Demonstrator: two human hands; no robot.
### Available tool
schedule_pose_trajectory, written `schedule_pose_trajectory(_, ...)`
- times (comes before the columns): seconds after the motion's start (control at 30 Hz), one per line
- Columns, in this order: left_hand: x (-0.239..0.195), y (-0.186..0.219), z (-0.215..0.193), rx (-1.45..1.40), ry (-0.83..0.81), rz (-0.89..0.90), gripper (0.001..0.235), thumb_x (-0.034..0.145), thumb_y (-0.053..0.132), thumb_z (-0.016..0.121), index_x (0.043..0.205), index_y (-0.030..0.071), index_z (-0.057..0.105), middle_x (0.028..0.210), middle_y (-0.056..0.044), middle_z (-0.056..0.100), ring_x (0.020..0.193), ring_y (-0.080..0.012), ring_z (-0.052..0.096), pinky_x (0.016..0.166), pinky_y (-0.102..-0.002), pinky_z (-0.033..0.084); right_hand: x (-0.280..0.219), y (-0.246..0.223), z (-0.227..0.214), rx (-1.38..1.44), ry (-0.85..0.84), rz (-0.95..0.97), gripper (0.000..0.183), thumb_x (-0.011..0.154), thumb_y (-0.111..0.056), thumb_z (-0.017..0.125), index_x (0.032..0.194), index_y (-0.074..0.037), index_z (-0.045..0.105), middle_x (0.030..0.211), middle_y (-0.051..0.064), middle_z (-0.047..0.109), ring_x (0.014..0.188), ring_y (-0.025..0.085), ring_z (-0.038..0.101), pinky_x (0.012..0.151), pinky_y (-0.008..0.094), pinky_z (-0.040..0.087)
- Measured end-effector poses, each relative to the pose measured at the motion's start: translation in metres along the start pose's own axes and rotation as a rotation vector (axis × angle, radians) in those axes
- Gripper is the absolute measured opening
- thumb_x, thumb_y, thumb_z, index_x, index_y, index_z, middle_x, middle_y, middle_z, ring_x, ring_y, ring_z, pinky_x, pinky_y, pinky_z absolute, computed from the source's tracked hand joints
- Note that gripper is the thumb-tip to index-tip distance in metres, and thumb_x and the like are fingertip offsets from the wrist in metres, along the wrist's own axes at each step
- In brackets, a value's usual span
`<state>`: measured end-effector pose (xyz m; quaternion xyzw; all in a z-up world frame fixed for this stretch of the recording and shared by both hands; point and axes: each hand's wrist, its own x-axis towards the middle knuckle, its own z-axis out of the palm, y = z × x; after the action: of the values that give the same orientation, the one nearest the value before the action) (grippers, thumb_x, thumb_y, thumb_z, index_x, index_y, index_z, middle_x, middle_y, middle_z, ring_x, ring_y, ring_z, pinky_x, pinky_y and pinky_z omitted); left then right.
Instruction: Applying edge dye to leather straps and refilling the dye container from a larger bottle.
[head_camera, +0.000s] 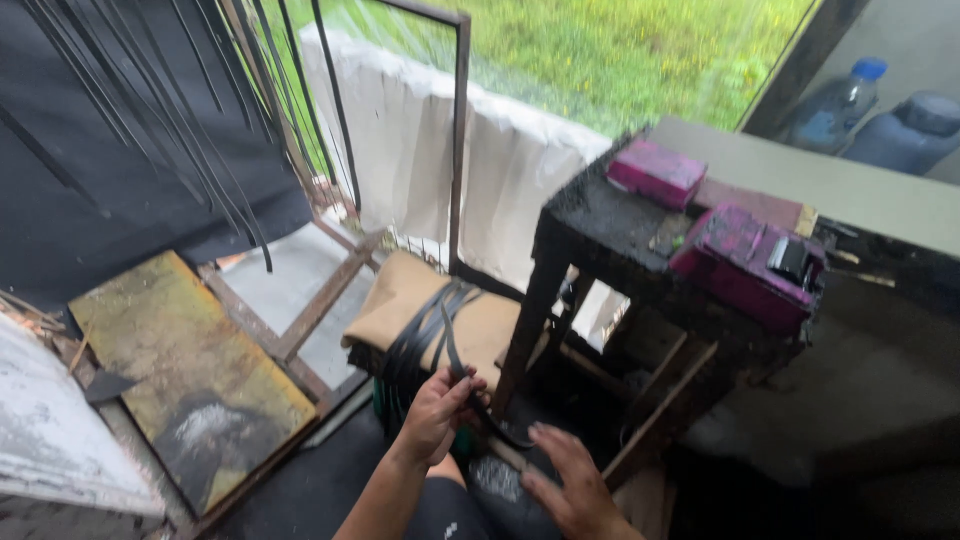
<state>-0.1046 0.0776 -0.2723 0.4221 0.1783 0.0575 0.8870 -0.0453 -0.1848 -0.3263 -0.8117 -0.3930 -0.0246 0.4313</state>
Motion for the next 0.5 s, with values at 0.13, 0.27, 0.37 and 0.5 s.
schedule_pose_trajectory(0.13,-0.046,0.005,0.050,0.020,-0.190,0.118,0.026,0.098,0.010,0.064,0.124,0.004,0.062,0.101,-0.014,0.072,0.088,-0.0272,0.074,0.079,-0.037,0.063,0.012,-0.095,-0.031,0.379,-0.259,0.356,0.024,0.097,-0.027,0.065,0.109,-0.011,0.079,0.079,-0.006,0.069,0.071,0.007,0.061,0.065,0.025,0.049)
schedule_pose_trajectory(0.27,-0.050,0.034,0.067,0.097,-0.094,0.196,0.024,0.102,0.009,0.056,0.124,0.002,0.062,0.101,-0.017,0.072,0.088,-0.0296,0.075,0.077,-0.039,0.063,-0.029,-0.093,-0.057,0.421,-0.307,0.374,0.028,0.100,-0.030,0.060,0.101,-0.010,0.079,0.077,-0.006,0.067,0.071,0.007,0.060,0.065,0.027,0.047)
schedule_pose_trajectory(0.37,-0.035,0.062,0.070,0.044,-0.009,0.246,0.024,0.107,0.016,0.049,0.124,0.003,0.059,0.101,-0.014,0.070,0.092,-0.0300,0.074,0.083,-0.046,0.063,-0.072,-0.054,-0.076,0.427,-0.270,0.484,0.025,0.100,-0.025,0.064,0.085,-0.009,0.079,0.068,-0.005,0.061,0.062,0.008,0.058,0.058,0.025,0.047)
schedule_pose_trajectory(0.5,-0.017,0.092,0.073,0.004,0.150,0.343,0.025,0.108,0.017,0.047,0.124,0.003,0.061,0.105,-0.016,0.071,0.094,-0.0328,0.073,0.084,-0.045,0.061,-0.141,0.014,-0.076,0.172,-0.057,0.775,0.018,0.091,-0.029,0.075,0.084,-0.015,0.084,0.066,-0.003,0.071,0.062,0.009,0.066,0.062,0.023,0.052)
